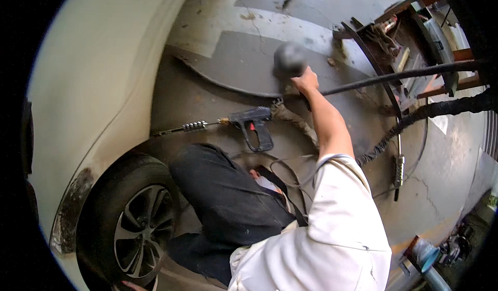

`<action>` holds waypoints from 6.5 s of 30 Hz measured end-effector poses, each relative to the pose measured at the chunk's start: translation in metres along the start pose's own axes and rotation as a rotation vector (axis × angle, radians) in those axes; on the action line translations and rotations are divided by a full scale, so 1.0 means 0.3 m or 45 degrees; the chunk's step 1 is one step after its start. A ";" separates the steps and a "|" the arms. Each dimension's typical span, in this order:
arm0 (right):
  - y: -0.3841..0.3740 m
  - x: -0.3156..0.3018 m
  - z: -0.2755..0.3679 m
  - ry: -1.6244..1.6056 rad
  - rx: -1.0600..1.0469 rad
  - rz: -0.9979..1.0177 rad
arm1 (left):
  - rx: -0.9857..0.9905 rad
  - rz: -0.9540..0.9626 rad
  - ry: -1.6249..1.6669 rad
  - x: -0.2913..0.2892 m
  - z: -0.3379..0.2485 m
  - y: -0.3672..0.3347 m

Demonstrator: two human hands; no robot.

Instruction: The person uses a pneumatic chisel to remove rust and paint from the rear wheel arch of a white car, then smooths the area with a hammer and an angle grinder. They later open the trunk and remove a black plastic liner to access the interior.

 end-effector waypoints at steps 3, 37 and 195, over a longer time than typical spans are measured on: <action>-0.048 0.018 0.013 0.143 0.012 -0.022 | 0.008 -0.017 0.008 -0.002 0.063 0.023; 1.565 0.997 -0.026 -1.250 0.811 1.354 | 0.864 -0.185 0.393 -0.001 -0.219 -0.128; 1.951 0.217 0.792 -2.023 -0.645 0.740 | 0.781 -0.144 -0.296 -0.242 0.278 -0.288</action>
Point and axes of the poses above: each hand's wrist, its own y-axis away from the middle knuckle, its own x-axis out of the palm, z = x × y, the point moved 7 cm from there along -y, towards the middle knuckle, and after that the axes turned 13 degrees about x, right-handed, at the moved point
